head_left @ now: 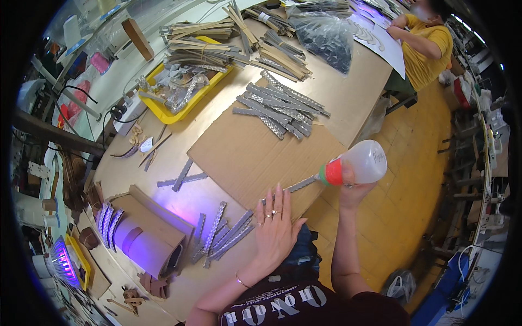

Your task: The person repeatedly applies glue from a squeeze bottle onto long silver decorative strips laid on a cardboard sheet. They pick up each strip, apply glue along its length, and place it back down, repeating this process throughout the clip.

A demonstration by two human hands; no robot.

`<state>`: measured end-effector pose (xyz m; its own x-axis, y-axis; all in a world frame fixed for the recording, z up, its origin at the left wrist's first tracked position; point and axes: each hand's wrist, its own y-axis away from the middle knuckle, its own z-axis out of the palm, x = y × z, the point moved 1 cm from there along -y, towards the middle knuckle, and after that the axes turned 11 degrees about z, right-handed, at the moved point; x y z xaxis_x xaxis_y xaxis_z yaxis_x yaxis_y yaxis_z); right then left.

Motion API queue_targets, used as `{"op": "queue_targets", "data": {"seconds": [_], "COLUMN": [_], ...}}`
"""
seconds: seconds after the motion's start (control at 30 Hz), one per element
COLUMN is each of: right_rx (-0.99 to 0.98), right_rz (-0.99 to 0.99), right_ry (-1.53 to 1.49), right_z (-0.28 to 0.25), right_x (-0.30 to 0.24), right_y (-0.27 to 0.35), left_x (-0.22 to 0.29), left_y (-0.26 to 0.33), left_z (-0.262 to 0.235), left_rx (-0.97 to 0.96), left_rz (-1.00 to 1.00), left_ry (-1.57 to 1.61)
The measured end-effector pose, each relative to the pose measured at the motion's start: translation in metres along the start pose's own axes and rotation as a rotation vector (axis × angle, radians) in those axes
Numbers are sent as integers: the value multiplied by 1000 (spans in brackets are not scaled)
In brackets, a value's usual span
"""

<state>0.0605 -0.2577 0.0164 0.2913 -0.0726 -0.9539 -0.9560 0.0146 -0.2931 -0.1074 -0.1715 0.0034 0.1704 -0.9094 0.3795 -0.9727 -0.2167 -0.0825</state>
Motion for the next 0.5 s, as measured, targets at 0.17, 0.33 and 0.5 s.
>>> {"op": "queue_targets", "data": {"seconds": [0.17, 0.33, 0.5], "right_rx": [-46, -78, -151], "right_rz": [-38, -8, -182], "right_ry": [102, 51, 146], "right_z": [3, 15, 28], "right_x": [0, -6, -4], "right_y": [-1, 24, 53], "left_x": [-2, -1, -3], "left_y": [0, 1, 3], "left_z": [8, 12, 5], "left_rx": [-22, -10, 3], "left_rz": [-6, -10, -47], "left_ry": [-75, -85, 77]}}
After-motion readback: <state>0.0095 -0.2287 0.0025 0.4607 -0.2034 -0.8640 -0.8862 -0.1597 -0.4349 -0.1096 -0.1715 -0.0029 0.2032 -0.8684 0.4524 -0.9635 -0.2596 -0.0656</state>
